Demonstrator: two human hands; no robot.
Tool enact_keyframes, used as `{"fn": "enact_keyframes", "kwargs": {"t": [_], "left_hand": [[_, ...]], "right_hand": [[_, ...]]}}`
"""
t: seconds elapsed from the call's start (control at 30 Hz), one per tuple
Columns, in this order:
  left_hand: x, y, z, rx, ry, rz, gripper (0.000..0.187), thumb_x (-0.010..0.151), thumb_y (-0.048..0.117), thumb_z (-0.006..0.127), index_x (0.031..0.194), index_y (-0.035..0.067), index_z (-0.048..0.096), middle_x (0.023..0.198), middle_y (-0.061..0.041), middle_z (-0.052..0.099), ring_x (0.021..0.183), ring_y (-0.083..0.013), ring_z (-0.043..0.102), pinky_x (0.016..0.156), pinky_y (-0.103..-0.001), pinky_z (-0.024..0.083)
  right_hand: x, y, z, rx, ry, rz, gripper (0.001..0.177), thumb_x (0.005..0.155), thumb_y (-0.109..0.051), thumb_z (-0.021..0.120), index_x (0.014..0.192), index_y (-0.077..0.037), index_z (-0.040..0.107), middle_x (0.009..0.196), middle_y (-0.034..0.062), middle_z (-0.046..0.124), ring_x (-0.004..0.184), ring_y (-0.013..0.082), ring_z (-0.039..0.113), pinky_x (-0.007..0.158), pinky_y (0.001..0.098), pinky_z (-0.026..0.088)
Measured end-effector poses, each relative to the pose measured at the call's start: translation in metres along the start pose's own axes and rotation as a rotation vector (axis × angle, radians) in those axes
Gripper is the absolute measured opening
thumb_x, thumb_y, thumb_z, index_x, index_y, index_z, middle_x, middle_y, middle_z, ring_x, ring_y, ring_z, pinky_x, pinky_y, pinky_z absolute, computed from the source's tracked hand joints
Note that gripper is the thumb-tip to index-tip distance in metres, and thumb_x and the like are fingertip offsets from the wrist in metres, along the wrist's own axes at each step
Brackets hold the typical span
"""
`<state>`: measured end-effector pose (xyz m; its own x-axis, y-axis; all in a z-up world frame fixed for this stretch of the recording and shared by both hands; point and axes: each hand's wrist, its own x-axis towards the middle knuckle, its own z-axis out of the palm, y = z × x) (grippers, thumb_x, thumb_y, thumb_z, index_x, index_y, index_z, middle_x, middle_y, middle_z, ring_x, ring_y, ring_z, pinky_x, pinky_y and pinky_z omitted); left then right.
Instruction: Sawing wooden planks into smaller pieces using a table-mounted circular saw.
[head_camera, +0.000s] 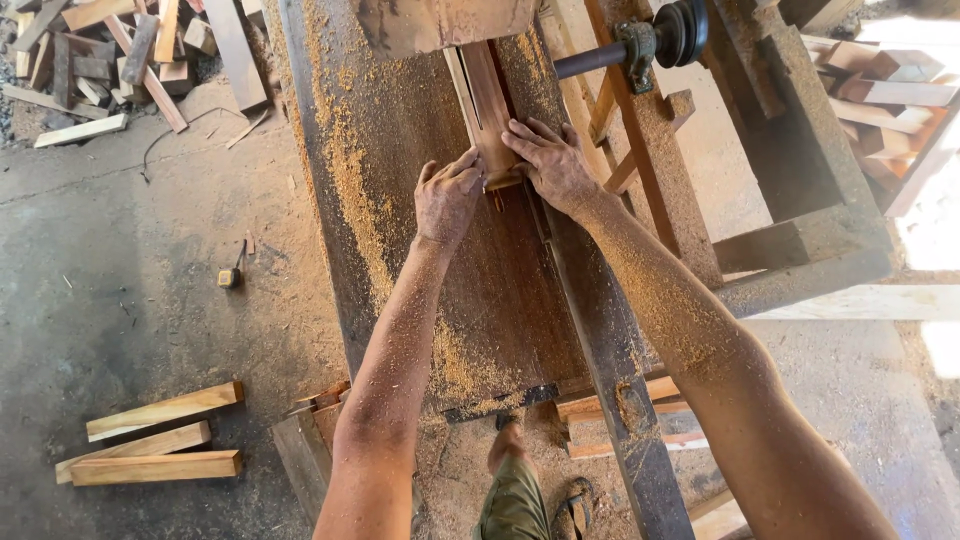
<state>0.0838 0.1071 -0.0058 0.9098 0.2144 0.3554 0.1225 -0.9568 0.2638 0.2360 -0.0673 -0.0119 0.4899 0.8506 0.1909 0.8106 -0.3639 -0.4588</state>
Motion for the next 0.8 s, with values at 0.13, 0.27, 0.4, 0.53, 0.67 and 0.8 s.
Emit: {"fn": "enact_keyframes", "kwargs": {"t": [0.13, 0.27, 0.4, 0.53, 0.67, 0.8], "left_hand": [[-0.003, -0.003, 0.007, -0.005, -0.002, -0.005, 0.016, 0.099, 0.024, 0.071, 0.111, 0.015, 0.077, 0.140, 0.004, 0.066, 0.115, -0.0141, 0.071, 0.113, -0.051, 0.044], [-0.006, -0.004, 0.010, -0.016, 0.010, -0.012, 0.012, 0.100, 0.025, 0.072, 0.107, 0.016, 0.077, 0.140, 0.005, 0.067, 0.114, -0.0135, 0.072, 0.113, -0.051, 0.045], [-0.003, -0.005, 0.008, 0.000, 0.011, -0.009, 0.013, 0.099, 0.026, 0.072, 0.107, 0.016, 0.077, 0.140, 0.004, 0.067, 0.115, -0.0140, 0.071, 0.113, -0.052, 0.044], [0.002, -0.011, 0.013, 0.022, -0.004, -0.005, 0.017, 0.100, 0.029, 0.070, 0.109, 0.016, 0.077, 0.140, 0.004, 0.066, 0.115, -0.0148, 0.070, 0.112, -0.053, 0.043], [0.005, -0.009, 0.010, 0.055, -0.038, -0.009, 0.016, 0.101, 0.031, 0.070, 0.108, 0.017, 0.076, 0.140, 0.006, 0.066, 0.114, -0.0128, 0.070, 0.113, -0.053, 0.043], [0.008, -0.016, 0.015, 0.072, -0.046, -0.009, 0.013, 0.102, 0.030, 0.070, 0.106, 0.019, 0.076, 0.141, 0.007, 0.066, 0.116, -0.0116, 0.070, 0.114, -0.053, 0.043]], "right_hand": [[-0.002, 0.000, 0.001, -0.015, 0.023, -0.026, 0.052, 0.101, -0.025, 0.068, 0.151, -0.024, 0.054, 0.161, -0.0035, 0.045, 0.150, 0.0205, 0.037, 0.124, 0.0578, 0.022], [0.001, 0.000, -0.002, -0.014, 0.024, -0.043, 0.052, 0.102, -0.021, 0.067, 0.152, -0.021, 0.054, 0.162, -0.0019, 0.045, 0.151, 0.0215, 0.037, 0.123, 0.0586, 0.021], [0.003, -0.001, -0.003, 0.013, 0.021, -0.026, 0.052, 0.101, -0.021, 0.067, 0.151, -0.021, 0.054, 0.162, -0.0019, 0.046, 0.152, 0.0212, 0.038, 0.122, 0.0580, 0.021], [0.005, 0.002, 0.001, -0.012, 0.007, -0.014, 0.052, 0.101, -0.019, 0.067, 0.152, -0.022, 0.054, 0.162, -0.0013, 0.045, 0.151, 0.0224, 0.037, 0.122, 0.0581, 0.021], [0.008, 0.002, 0.001, -0.035, 0.013, -0.009, 0.052, 0.101, -0.019, 0.068, 0.151, -0.024, 0.054, 0.162, -0.0029, 0.046, 0.151, 0.0221, 0.037, 0.123, 0.0577, 0.022], [0.016, 0.004, 0.001, -0.041, -0.008, 0.002, 0.054, 0.100, -0.016, 0.067, 0.152, -0.023, 0.053, 0.162, -0.0025, 0.045, 0.151, 0.0225, 0.037, 0.122, 0.0600, 0.021]]}}
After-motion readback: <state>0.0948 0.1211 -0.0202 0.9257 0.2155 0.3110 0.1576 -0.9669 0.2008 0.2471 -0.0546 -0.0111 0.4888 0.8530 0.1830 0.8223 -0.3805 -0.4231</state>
